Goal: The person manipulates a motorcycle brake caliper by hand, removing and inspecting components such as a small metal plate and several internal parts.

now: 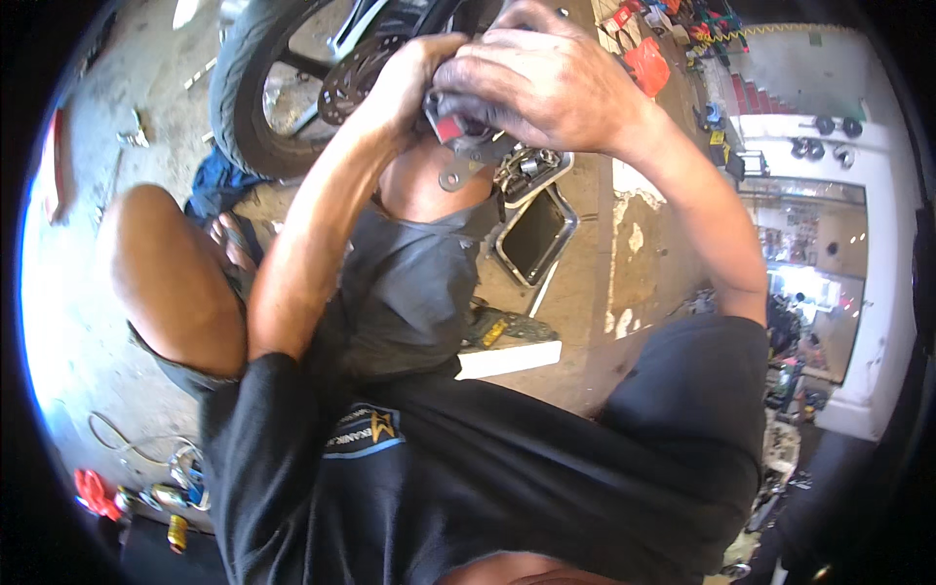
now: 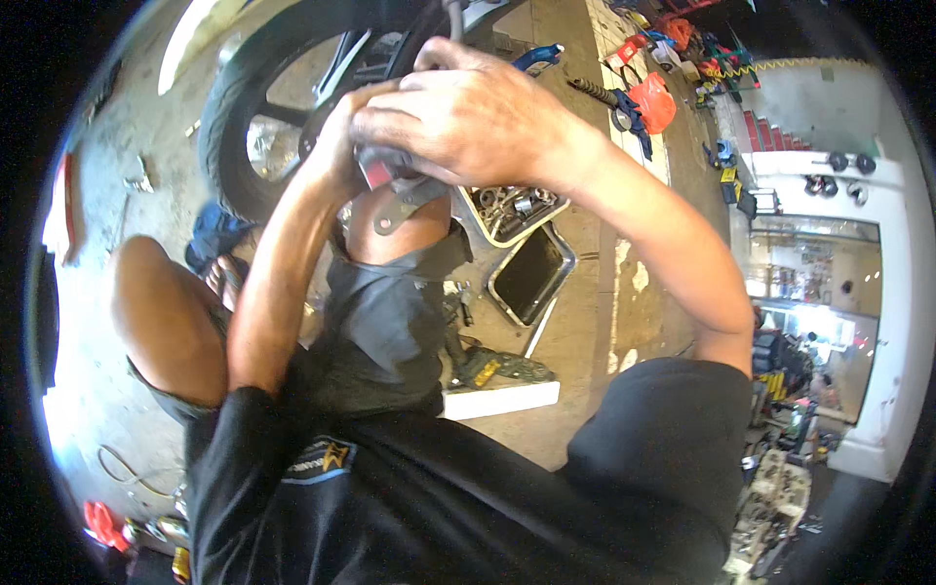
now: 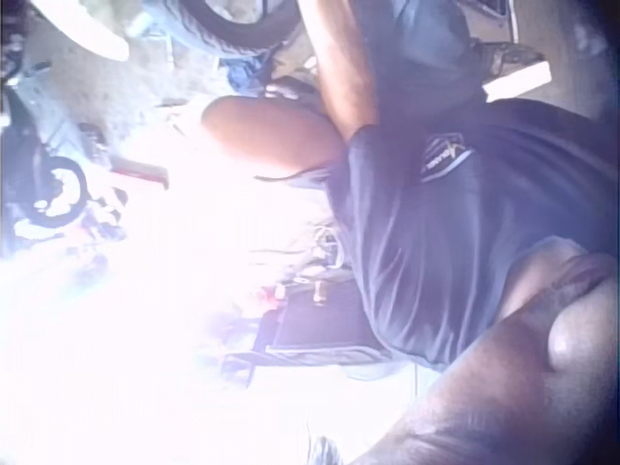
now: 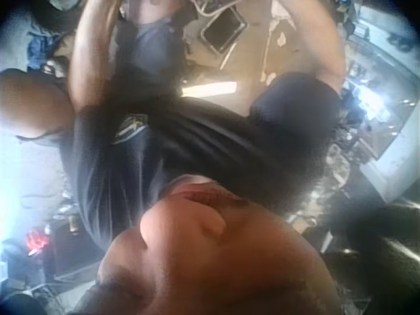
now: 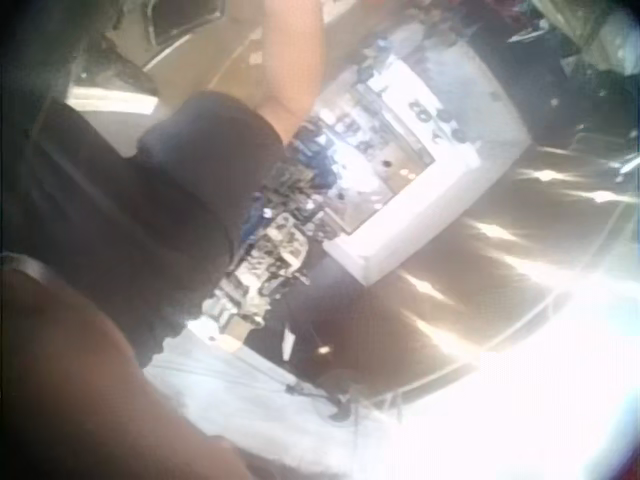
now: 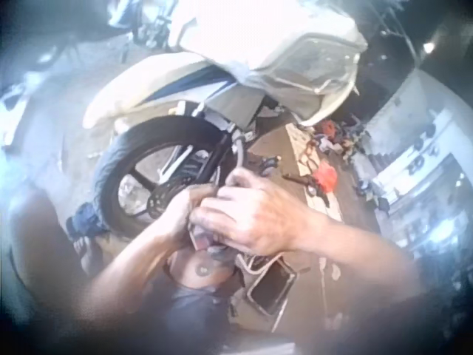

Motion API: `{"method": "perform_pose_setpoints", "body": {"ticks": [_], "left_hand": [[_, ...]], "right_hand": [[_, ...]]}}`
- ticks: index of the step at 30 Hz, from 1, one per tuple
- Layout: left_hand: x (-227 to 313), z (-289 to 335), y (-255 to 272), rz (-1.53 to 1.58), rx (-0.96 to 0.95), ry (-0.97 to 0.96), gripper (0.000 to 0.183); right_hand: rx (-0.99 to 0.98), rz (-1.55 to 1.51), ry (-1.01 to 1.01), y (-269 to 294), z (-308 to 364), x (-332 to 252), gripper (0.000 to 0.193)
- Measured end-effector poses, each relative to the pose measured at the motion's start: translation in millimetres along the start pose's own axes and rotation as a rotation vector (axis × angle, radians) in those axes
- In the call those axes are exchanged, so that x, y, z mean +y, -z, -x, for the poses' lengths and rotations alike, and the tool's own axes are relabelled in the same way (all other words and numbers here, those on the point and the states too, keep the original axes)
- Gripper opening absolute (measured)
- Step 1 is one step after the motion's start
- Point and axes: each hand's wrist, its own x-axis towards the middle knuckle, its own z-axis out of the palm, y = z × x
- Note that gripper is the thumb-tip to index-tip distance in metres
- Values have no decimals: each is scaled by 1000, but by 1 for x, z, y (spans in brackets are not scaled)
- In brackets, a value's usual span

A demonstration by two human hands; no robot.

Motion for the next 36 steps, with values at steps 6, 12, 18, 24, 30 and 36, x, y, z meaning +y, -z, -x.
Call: {"method": "perform_pose_setpoints", "body": {"ticks": [6, 12, 18, 24, 30, 36], "left_hand": [[-5, 1, 10, 178, 139, 22, 28], [-22, -4, 3, 99, 138, -152, 36], [-11, 10, -13, 245, 176, 21, 38], [-18, 1, 5, 261, 145, 36, 39], [-21, -5, 22, 214, 67, 18, 40], [-29, -23, 44, 293, -150, 6, 42]], "right_hand": [[143, -353, -495, 39, -4, -35, 41], [13, 460, -740, 3, -23, -57, 25], [39, 151, -581, -8, -16, -39, 14], [90, -1, -488, -26, -19, -18, 12], [140, -52, -253, -39, -27, -4, 16], [134, -342, 148, -36, -53, 7, 27]]}}
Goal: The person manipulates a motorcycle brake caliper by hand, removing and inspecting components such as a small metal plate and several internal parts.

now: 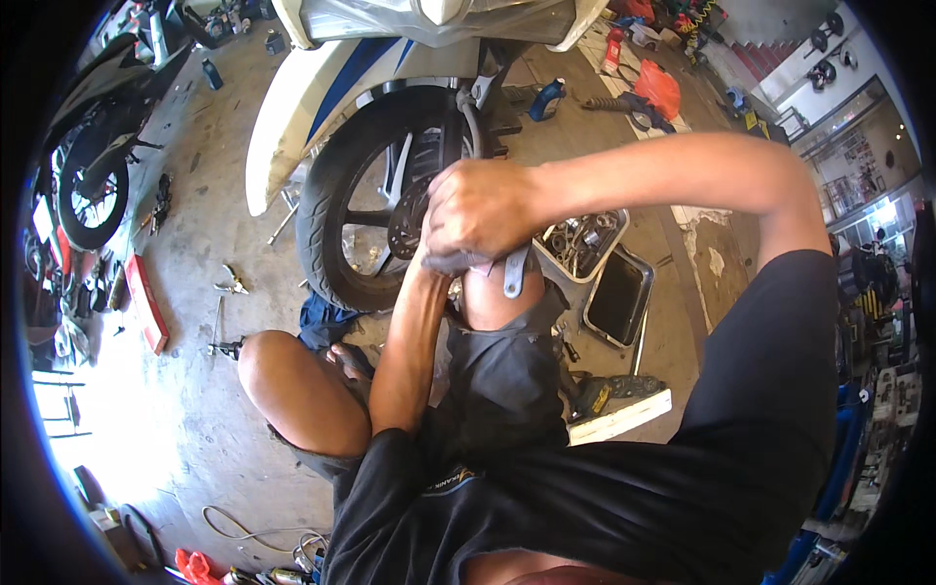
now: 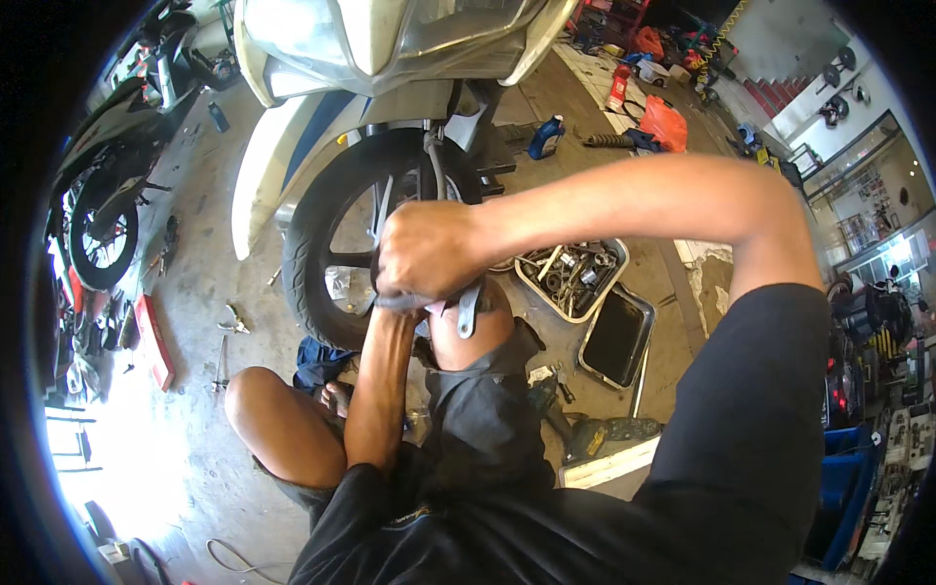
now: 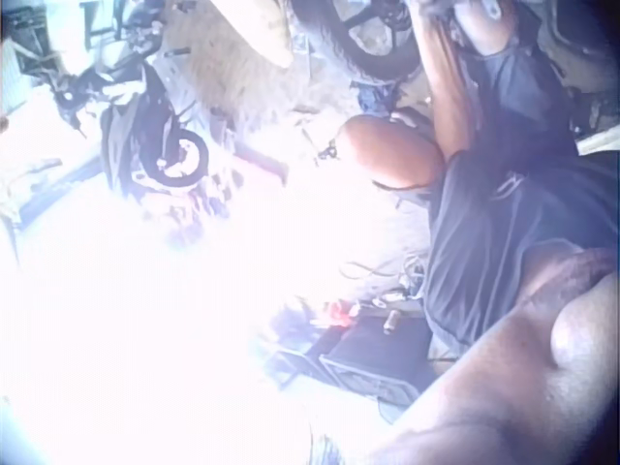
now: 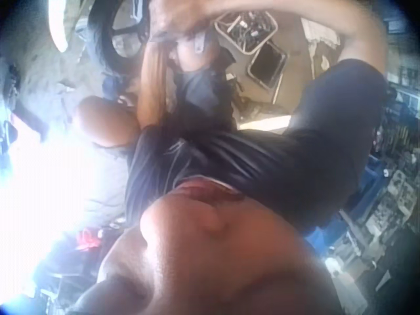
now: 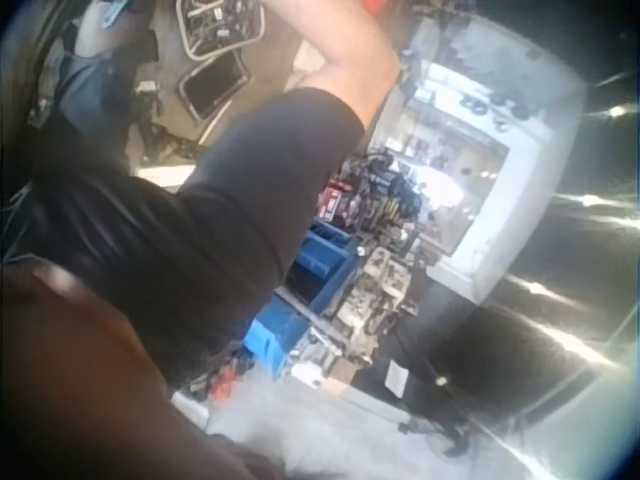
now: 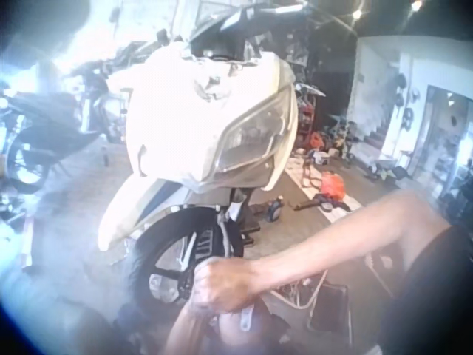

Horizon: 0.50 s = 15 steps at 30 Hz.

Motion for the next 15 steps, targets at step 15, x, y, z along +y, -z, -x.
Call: {"method": "perform_pose_setpoints", "body": {"ticks": [15], "left_hand": [[-2, 5, 21, 82, -17, 76, 49]], "right_hand": [[-686, -175, 98, 69, -46, 20, 28]]}}
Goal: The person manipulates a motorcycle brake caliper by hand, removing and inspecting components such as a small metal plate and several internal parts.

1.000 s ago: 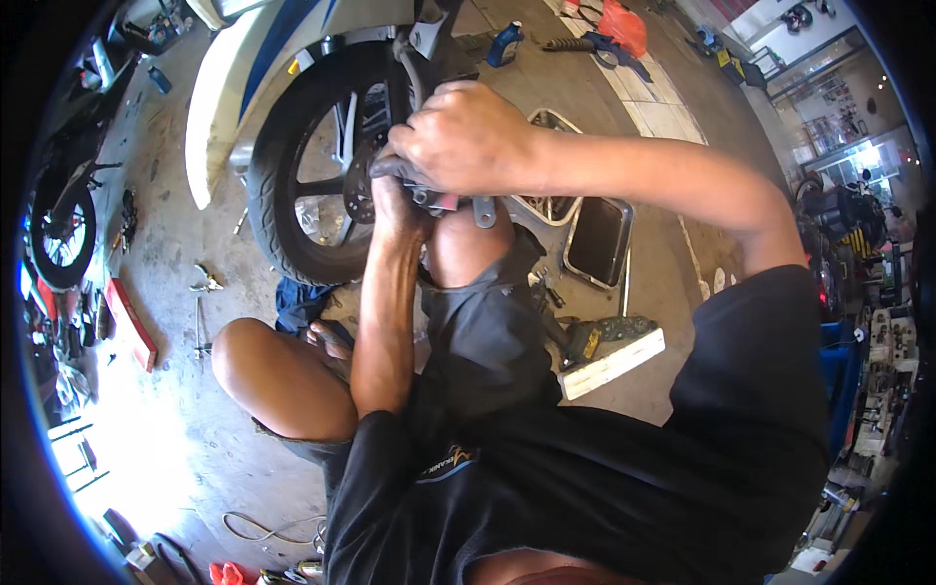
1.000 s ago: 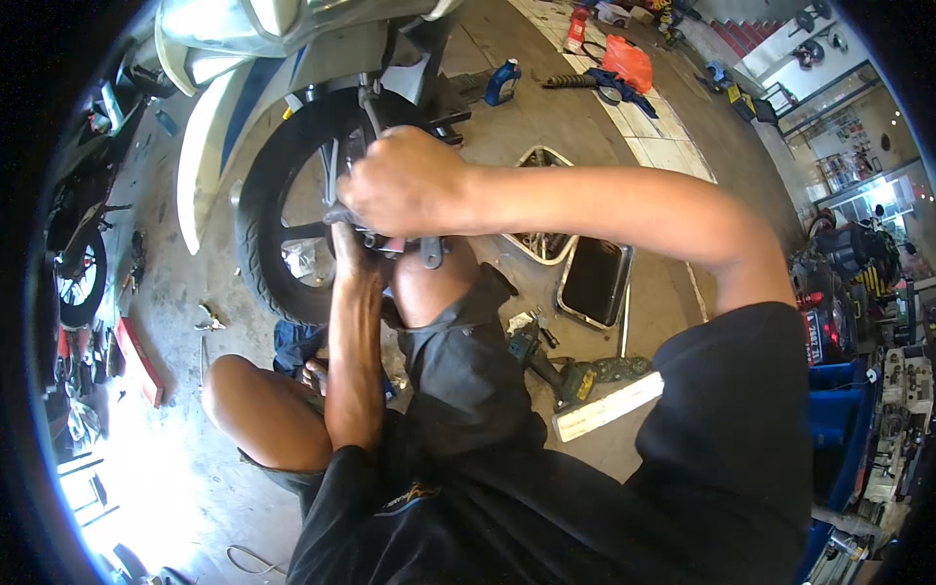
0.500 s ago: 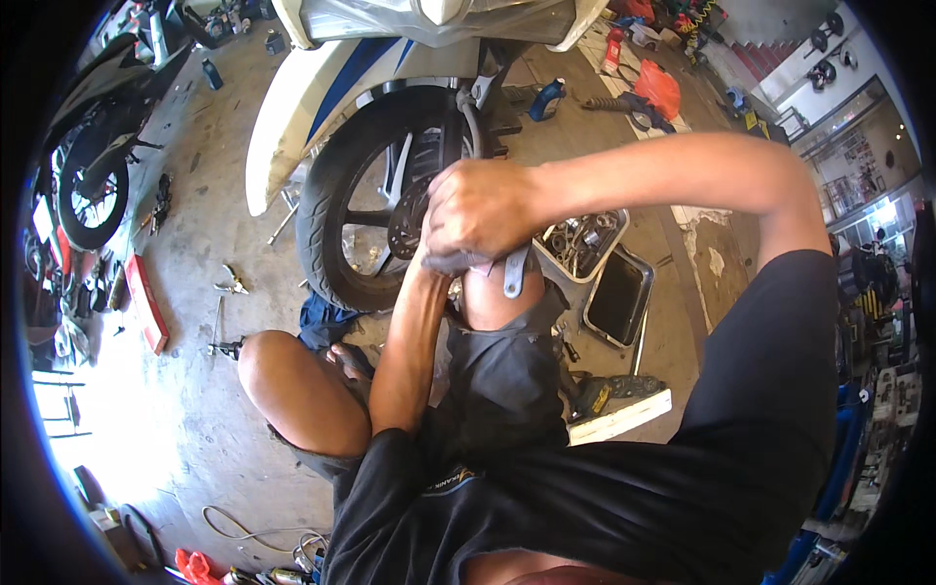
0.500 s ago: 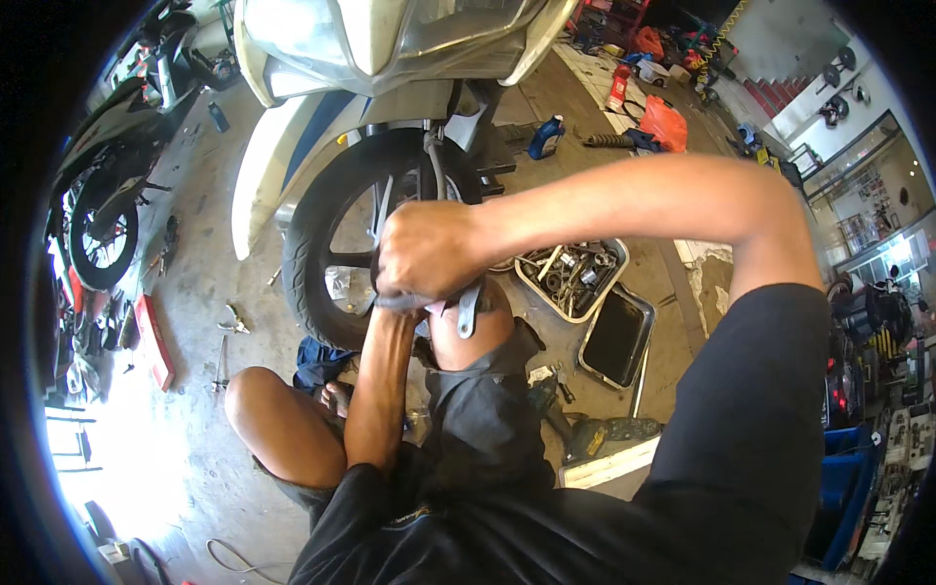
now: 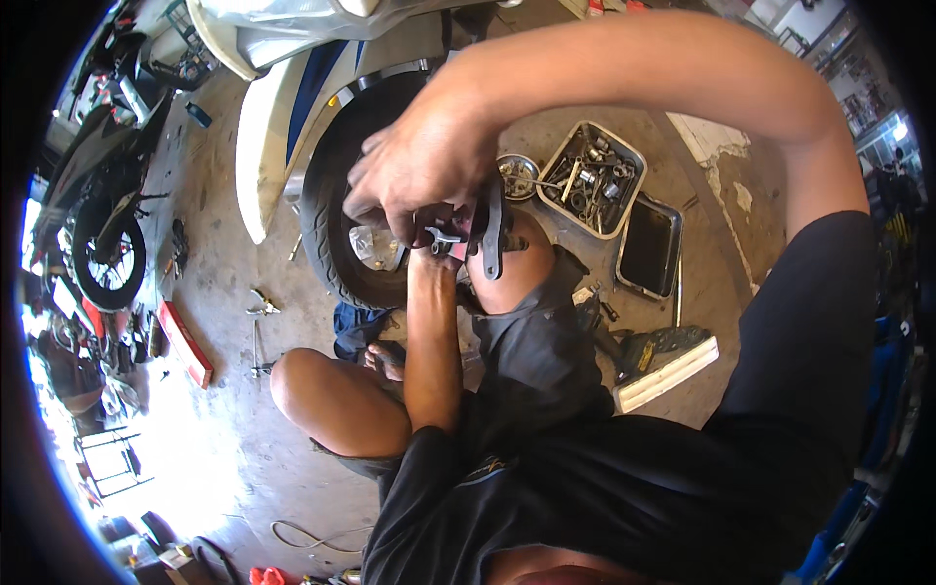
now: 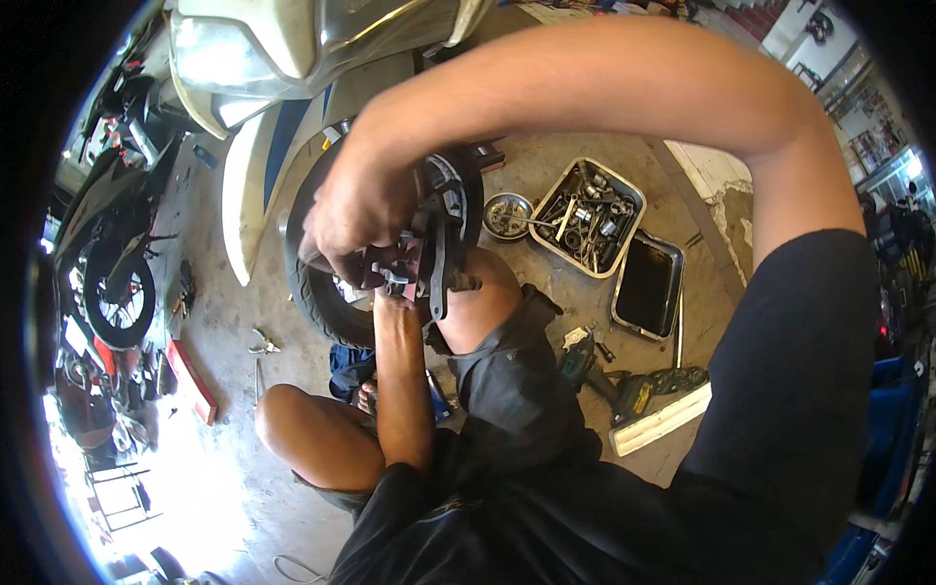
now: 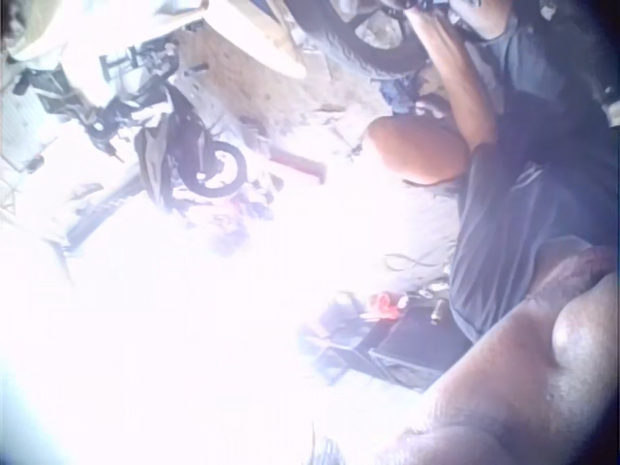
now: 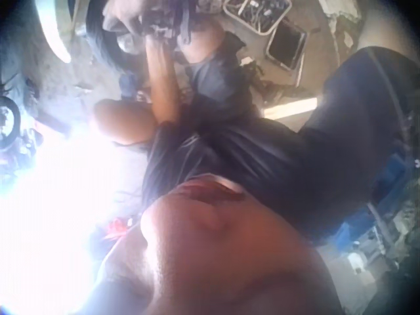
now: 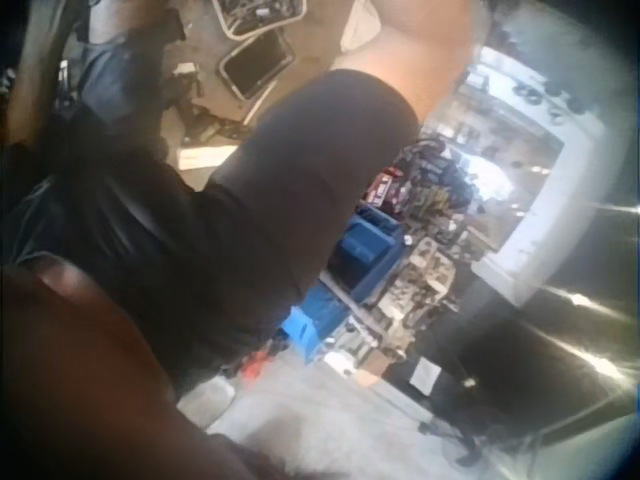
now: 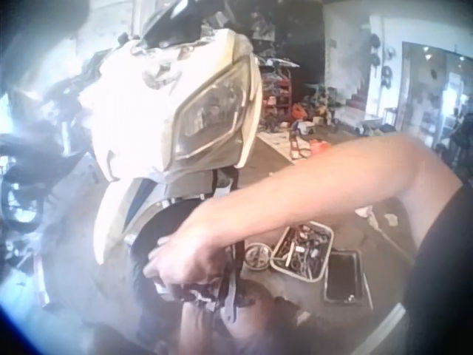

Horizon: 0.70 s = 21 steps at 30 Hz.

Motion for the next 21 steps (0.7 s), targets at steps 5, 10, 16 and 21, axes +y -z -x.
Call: {"method": "perform_pose_setpoints", "body": {"ticks": [5, 10, 16, 21], "left_hand": [[-2, -4, 5, 7, 0, 48, 51], [-2, 2, 11, -19, 3, 57, 54], [-4, 3, 18, 58, 1, 81, 58], [-5, -6, 28, 116, -35, 41, 60]], "right_hand": [[-29, 78, 35, 5, -1, 1, 22], [122, 191, -144, -1, 0, -15, 15], [465, 301, -528, -44, -25, -34, 16], [645, 318, -599, -58, -23, -59, 17]]}}
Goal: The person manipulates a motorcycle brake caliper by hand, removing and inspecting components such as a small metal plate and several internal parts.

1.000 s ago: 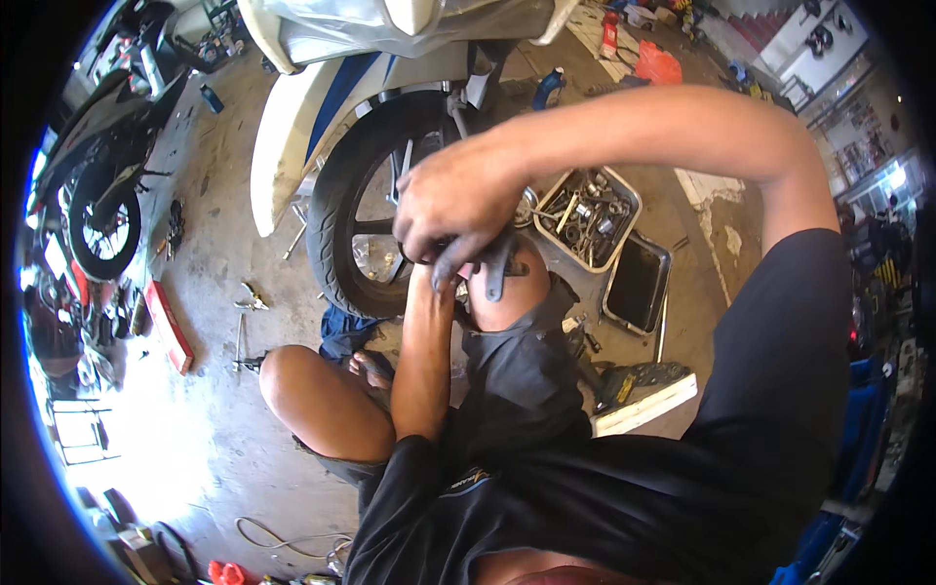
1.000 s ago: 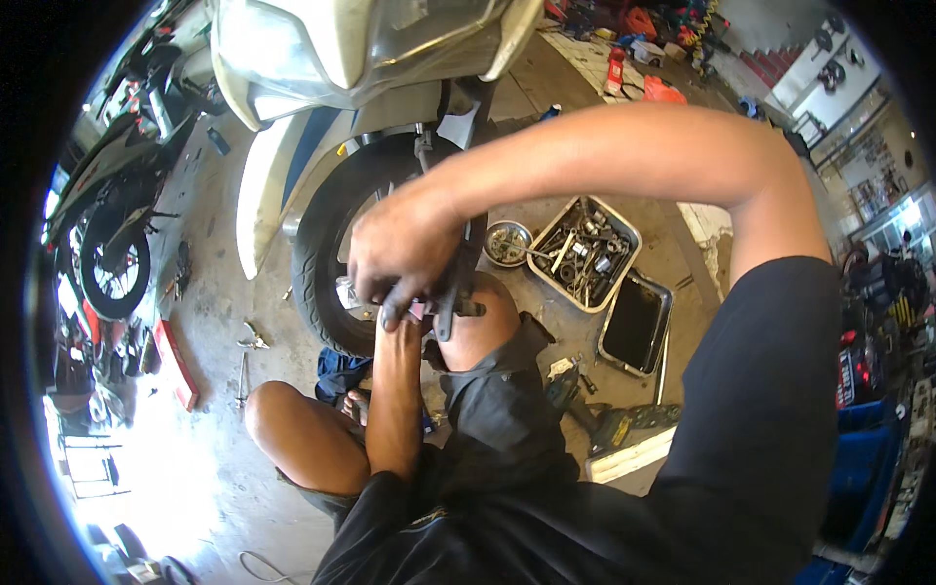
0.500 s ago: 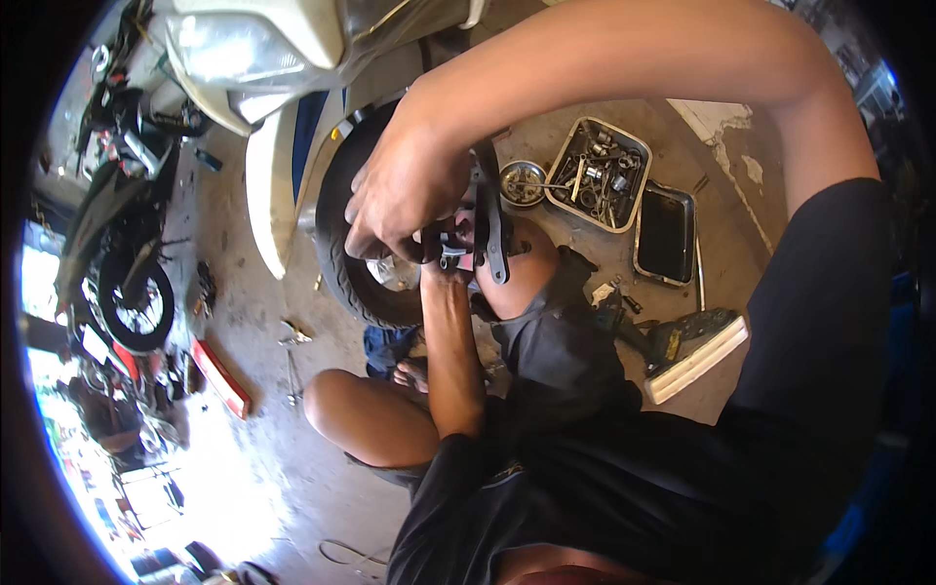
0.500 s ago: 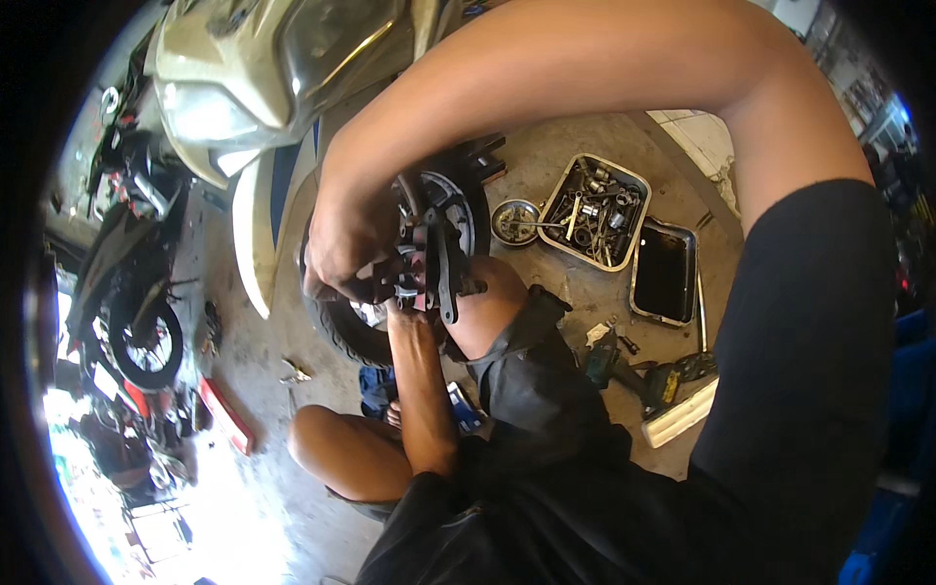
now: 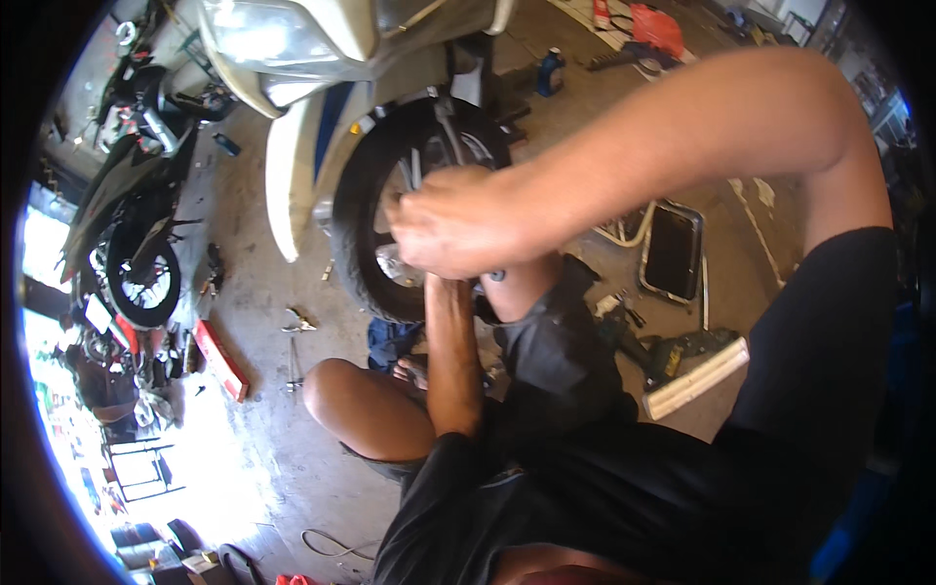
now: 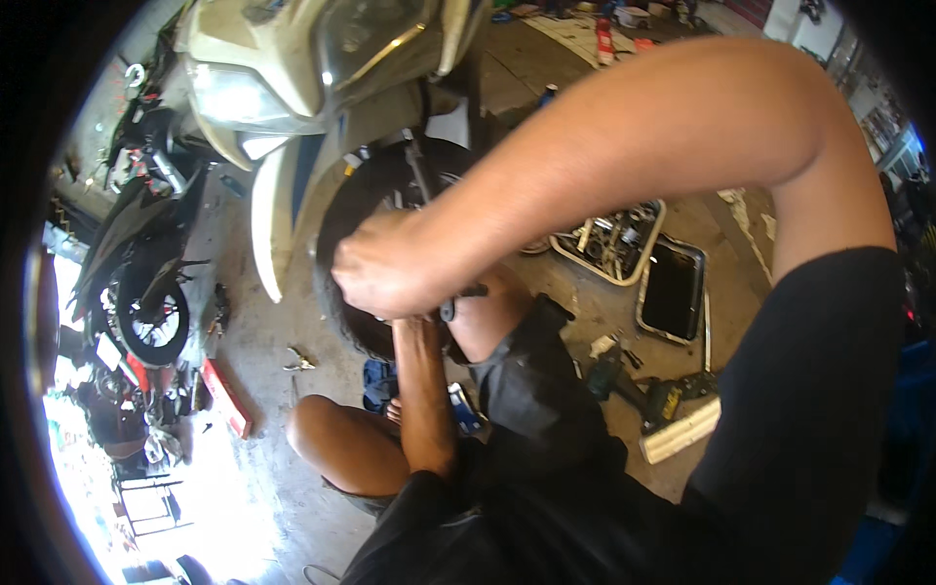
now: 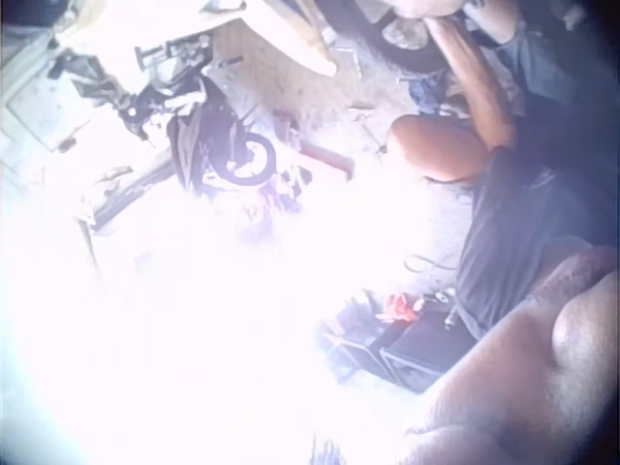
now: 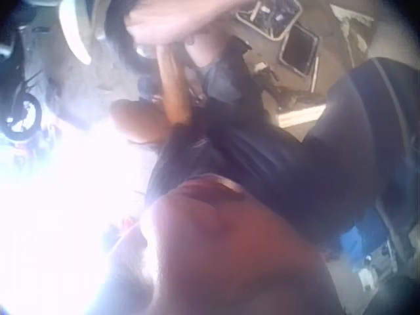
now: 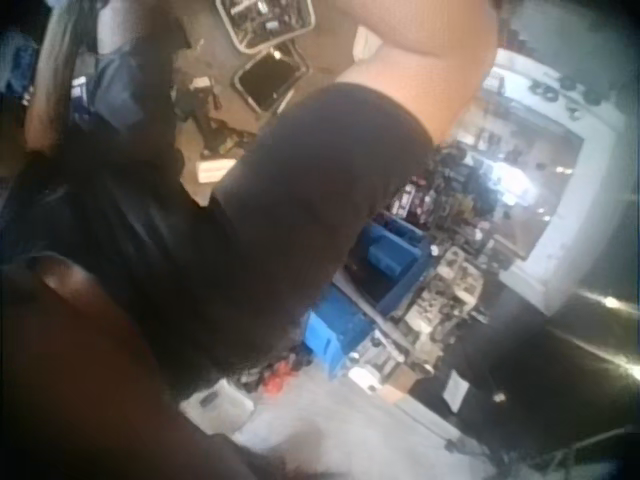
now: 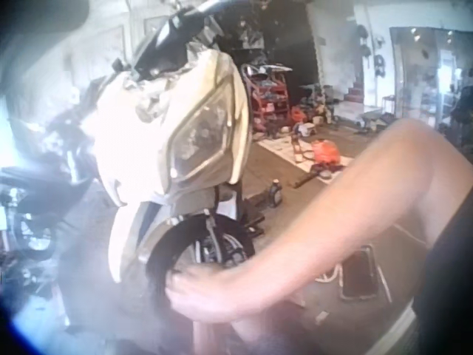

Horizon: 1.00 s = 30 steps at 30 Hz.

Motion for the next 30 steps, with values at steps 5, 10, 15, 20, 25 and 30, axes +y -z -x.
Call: {"method": "perform_pose_setpoints", "body": {"ticks": [5, 10, 15, 20, 25, 30], "left_hand": [[7, -12, 5, 22, -77, -49, 63], [6, -8, 8, 31, -40, -34, 66], [6, 0, 12, 53, -29, -45, 69], [7, -2, 45, 149, -146, -96, 72], [18, 4, 61, 116, -269, -117, 73], [1, 12, 3, 113, 22, 86, 73]], "right_hand": [[-1, -83, 18, 14, -11, 8, 19], [-183, -124, 1, 27, -11, 10, 21], [-281, -261, 34, 25, -12, 20, 21], [-484, -308, -13, 62, -26, 37, 28], [-597, -332, -124, 60, -32, 30, 29], [-604, -227, -75, 46, -38, 28, 26]]}}
